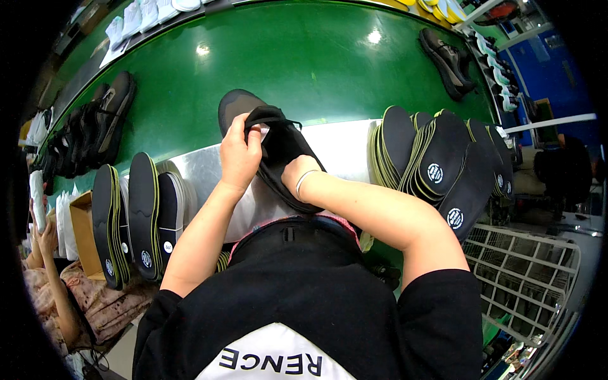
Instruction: The person picks up a stack of insoles, takes a shoe from a conveyor belt, and inserts an insole into the shoe by hand.
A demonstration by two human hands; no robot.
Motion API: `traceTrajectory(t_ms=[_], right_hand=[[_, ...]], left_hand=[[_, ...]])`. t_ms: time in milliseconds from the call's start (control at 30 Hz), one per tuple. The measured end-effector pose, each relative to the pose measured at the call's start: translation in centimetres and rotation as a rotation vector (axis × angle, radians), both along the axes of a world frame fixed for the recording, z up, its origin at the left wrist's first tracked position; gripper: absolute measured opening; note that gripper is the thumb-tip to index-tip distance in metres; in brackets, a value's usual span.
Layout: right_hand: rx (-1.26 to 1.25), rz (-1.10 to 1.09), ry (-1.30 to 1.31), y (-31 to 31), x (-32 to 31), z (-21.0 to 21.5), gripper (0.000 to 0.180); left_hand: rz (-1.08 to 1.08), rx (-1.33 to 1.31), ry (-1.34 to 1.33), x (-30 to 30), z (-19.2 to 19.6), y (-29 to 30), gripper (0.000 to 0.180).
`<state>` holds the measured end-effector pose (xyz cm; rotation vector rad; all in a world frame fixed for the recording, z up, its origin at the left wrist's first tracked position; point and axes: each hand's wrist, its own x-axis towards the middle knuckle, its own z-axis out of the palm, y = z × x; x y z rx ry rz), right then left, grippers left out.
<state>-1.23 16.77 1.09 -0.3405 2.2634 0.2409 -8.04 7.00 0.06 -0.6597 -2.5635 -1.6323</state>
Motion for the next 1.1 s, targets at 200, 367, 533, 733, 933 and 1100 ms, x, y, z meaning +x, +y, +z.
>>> traceTrajectory(t_ms=[200,367,533,733,933,1100], right_hand=[[-0.220,-0.089,-0.308,1.0,0.6,3.0,0.036],[-0.238,0.047,-0.364,0.9,1.6,2.5,0.030],[-0.249,0.032,-0.347,0.9,1.5,0.4,0.029],[-0.588,-0.207,0.112,1.6,3.0,4.6,0.035],[-0.845,-0.252,0.787,6.5,2.6,9.9,0.025],[-0.745,-0.431,0.812,12.8,2.2,10.7,0.029]], left_hand=[[-0.028,0.049,0.059,-0.1,-0.4,0.0,0.022],[-0.037,0.075,-0.040,0.0,0.1,-0.2,0.025],[-0.068,0.054,-0.031,0.3,0.4,-0.4,0.022],[-0.200,0.106,-0.154,-1.5,0.6,-1.3,0.020],[-0.028,0.009,0.272,-14.0,3.0,-5.0,0.025],[0.265,-0.027,0.335,-20.9,6.2,-7.9,0.036]])
